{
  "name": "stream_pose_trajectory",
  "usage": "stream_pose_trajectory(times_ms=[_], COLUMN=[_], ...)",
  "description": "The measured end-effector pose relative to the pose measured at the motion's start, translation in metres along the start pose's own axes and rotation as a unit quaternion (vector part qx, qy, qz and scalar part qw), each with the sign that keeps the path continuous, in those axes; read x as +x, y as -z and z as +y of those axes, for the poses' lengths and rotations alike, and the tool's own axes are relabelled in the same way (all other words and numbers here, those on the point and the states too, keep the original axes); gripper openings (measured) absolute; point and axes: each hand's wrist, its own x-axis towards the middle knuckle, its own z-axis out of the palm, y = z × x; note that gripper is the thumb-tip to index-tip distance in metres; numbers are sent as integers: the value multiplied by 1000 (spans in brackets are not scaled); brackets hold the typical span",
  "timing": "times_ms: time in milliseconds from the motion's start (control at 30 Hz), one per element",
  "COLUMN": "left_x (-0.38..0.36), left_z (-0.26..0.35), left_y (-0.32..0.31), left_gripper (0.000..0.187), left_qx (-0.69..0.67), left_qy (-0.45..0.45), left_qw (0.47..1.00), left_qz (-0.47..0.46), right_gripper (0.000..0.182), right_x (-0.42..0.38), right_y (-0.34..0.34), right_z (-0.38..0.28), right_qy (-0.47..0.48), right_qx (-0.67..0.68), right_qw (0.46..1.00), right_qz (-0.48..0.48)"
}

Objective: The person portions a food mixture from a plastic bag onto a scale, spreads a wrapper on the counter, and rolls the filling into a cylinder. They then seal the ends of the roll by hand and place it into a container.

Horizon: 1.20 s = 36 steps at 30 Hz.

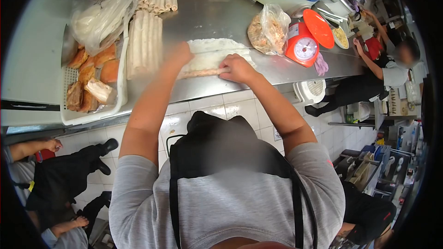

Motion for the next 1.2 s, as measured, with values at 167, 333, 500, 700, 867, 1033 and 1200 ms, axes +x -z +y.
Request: stream_pose_trajectory(times_ms=[167, 333, 500, 700, 867, 1033, 1200], left_x=[21, 34, 23, 25, 26, 24, 24], left_z=[6, 54, 67, 69, 69, 66, 65], left_y=[26, -28, -40, -36, -34, -38, -41], left_gripper=[32, 32, 38, 40, 40, 41, 36], left_qx=[-32, -49, -45, -40, -34, -54, -34], left_qy=[-8, -86, -70, -48, -51, -54, -62], left_qw=[991, 995, 996, 998, 998, 997, 997], left_qz=[-127, -4, 6, -21, -27, -7, 2], right_gripper=[21, 20, 21, 23, 24, 25, 26], right_x=[-12, -2, -15, -25, -29, -31, -19], right_y=[17, 8, 13, 19, 28, 28, 15], right_z=[23, 13, 20, 37, 46, 44, 24], right_qy=[-42, -34, -36, -35, -67, -38, -40], right_qx=[-29, -9, 14, 8, 21, 7, 5], right_qw=[999, 999, 999, 999, 996, 999, 999], right_qz=[-15, -38, -34, -28, -48, -34, -14])
